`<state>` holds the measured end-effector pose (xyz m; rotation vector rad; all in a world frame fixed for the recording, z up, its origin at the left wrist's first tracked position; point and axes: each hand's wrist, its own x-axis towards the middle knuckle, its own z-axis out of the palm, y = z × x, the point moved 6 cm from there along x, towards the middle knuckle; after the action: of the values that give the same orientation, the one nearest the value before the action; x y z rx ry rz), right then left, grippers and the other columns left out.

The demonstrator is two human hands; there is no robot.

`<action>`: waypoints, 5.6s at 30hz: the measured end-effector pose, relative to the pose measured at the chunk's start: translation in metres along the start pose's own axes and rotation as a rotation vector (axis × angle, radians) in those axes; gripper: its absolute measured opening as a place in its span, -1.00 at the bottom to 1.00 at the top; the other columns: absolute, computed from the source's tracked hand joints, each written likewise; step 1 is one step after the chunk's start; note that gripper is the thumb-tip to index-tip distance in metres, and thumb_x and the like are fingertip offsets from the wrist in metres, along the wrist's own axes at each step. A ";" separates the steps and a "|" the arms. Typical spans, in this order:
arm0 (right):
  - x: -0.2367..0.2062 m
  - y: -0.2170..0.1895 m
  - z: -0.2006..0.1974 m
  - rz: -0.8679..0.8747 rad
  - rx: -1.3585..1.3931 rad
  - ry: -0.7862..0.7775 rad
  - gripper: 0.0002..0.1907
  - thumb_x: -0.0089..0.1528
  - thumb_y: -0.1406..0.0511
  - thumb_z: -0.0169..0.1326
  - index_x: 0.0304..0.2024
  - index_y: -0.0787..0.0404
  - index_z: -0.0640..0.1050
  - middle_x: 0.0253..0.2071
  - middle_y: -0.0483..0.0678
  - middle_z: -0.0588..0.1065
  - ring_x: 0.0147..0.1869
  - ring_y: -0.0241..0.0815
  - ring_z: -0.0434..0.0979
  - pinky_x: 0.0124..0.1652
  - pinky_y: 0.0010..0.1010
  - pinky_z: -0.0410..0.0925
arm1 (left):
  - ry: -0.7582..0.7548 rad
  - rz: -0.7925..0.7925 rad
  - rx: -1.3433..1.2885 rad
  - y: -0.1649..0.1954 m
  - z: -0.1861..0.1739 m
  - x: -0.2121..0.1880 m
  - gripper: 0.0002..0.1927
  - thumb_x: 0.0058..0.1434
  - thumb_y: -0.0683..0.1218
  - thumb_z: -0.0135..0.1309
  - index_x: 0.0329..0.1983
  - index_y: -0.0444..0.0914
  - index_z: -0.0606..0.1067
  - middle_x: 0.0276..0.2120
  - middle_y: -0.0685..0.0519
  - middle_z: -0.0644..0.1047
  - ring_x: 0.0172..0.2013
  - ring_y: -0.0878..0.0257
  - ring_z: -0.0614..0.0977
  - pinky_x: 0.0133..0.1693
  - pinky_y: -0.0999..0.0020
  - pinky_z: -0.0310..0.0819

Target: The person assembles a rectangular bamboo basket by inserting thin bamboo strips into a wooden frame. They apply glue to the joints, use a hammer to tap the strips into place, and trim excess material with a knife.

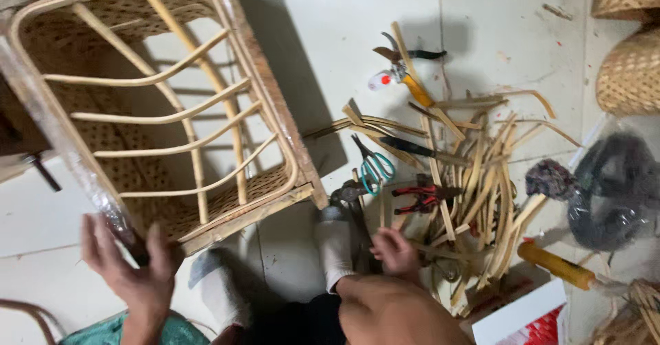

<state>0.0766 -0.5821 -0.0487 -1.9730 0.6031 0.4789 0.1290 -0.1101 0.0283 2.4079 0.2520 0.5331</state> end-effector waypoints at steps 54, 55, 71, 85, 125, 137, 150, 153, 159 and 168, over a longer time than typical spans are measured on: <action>0.128 -0.339 0.101 -0.843 -0.413 -0.186 -0.58 0.47 0.24 -0.15 0.30 0.31 0.41 -0.63 -0.21 0.36 -0.70 -0.44 0.21 -0.76 -0.54 0.16 | -0.314 -0.919 -0.599 -0.104 -0.014 0.030 -0.35 0.14 -0.11 0.27 0.32 -0.37 0.43 -0.11 -0.01 0.67 -0.22 0.43 0.64 -0.18 0.43 0.55; 0.131 -0.351 0.104 -0.922 -0.409 -0.153 -0.60 0.48 0.24 -0.16 0.28 0.31 0.43 -0.64 -0.22 0.36 -0.71 -0.44 0.22 -0.77 -0.55 0.18 | -0.325 -0.933 -0.580 -0.105 -0.012 0.031 -0.34 0.16 -0.11 0.27 0.34 -0.36 0.44 -0.11 -0.05 0.67 -0.25 0.38 0.62 -0.19 0.40 0.54; 0.168 -0.387 0.107 -0.885 -0.493 -0.152 -0.58 0.47 0.23 -0.04 0.34 0.25 0.41 -0.60 -0.24 0.37 -0.63 -0.45 0.32 -0.67 -0.50 0.19 | -0.347 -1.015 -0.571 -0.114 0.001 0.049 -0.34 0.12 -0.13 0.28 0.33 -0.34 0.47 -0.02 -0.10 0.67 -0.12 0.26 0.65 -0.08 0.32 0.55; 0.219 -0.421 0.124 -0.606 -0.476 -0.231 -0.56 0.44 0.16 -0.20 0.33 0.10 0.37 -0.68 -0.20 0.30 -0.70 -0.31 0.28 -0.71 -0.36 0.23 | -0.334 -1.081 -0.531 -0.120 0.008 0.043 -0.35 0.12 -0.14 0.26 0.32 -0.33 0.45 -0.01 -0.14 0.65 -0.08 0.22 0.67 -0.07 0.27 0.59; 0.200 -0.508 0.298 -1.004 -0.486 -0.464 -0.64 0.53 0.18 -0.17 0.14 0.29 0.51 -0.56 -0.21 0.32 -0.62 -0.41 0.23 -0.66 -0.49 0.15 | -0.210 -0.994 -0.801 -0.119 0.010 0.090 -0.38 0.15 -0.11 0.25 0.31 -0.30 0.45 -0.02 -0.06 0.67 -0.12 0.31 0.67 -0.06 0.37 0.61; 0.120 -0.483 0.338 -0.925 -0.401 -0.736 -0.47 0.44 0.21 -0.19 0.41 0.33 0.24 -0.65 -0.24 0.32 -0.78 -0.44 0.18 -0.85 -0.58 0.15 | -0.172 -1.030 -0.946 -0.148 0.017 0.061 -0.48 0.36 0.03 0.04 0.30 -0.32 0.48 0.08 -0.06 0.62 0.02 0.32 0.60 0.13 0.35 0.46; 0.070 -0.437 0.335 -0.972 -0.433 -0.759 -0.47 0.45 0.19 -0.19 0.42 0.30 0.27 -0.53 -0.21 0.37 -0.79 -0.41 0.15 -0.83 -0.56 0.13 | -0.181 -1.145 -0.797 -0.121 0.006 -0.038 -0.36 0.36 -0.15 0.28 0.50 -0.26 0.42 -0.31 -0.20 0.56 -0.42 0.17 0.34 -0.45 0.26 0.18; 0.087 -0.471 0.329 -1.073 -0.386 -0.618 -0.48 0.47 0.19 -0.19 0.41 0.33 0.28 -0.53 -0.17 0.41 -0.77 -0.42 0.17 -0.83 -0.57 0.17 | -0.022 -1.029 -0.868 -0.115 0.006 -0.016 -0.40 0.20 -0.12 0.23 0.32 -0.34 0.44 -0.18 0.10 0.64 -0.42 0.47 0.52 -0.46 0.54 0.42; 0.103 -0.502 0.354 -1.035 -0.369 -0.600 -0.50 0.46 0.20 -0.20 0.37 0.34 0.31 -0.64 -0.13 0.33 -0.77 -0.42 0.13 -0.79 -0.54 0.10 | 0.016 -0.974 -0.935 -0.112 0.002 -0.002 -0.39 0.16 -0.15 0.26 0.30 -0.36 0.44 0.01 -0.01 0.64 -0.12 0.36 0.65 -0.09 0.45 0.59; 0.116 -0.521 0.347 -0.948 -0.314 -0.570 -0.57 0.50 0.17 -0.20 0.25 0.31 0.46 -0.56 -0.26 0.30 -0.68 -0.47 0.15 -0.75 -0.55 0.09 | 0.010 -1.000 -0.861 -0.120 0.007 -0.021 -0.37 0.18 -0.14 0.25 0.33 -0.37 0.40 0.04 -0.06 0.63 -0.06 0.31 0.64 -0.05 0.39 0.57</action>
<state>0.4531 -0.0896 0.0963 -2.0125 -0.7852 0.5000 0.1084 -0.0281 -0.0599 1.2167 0.9355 0.1154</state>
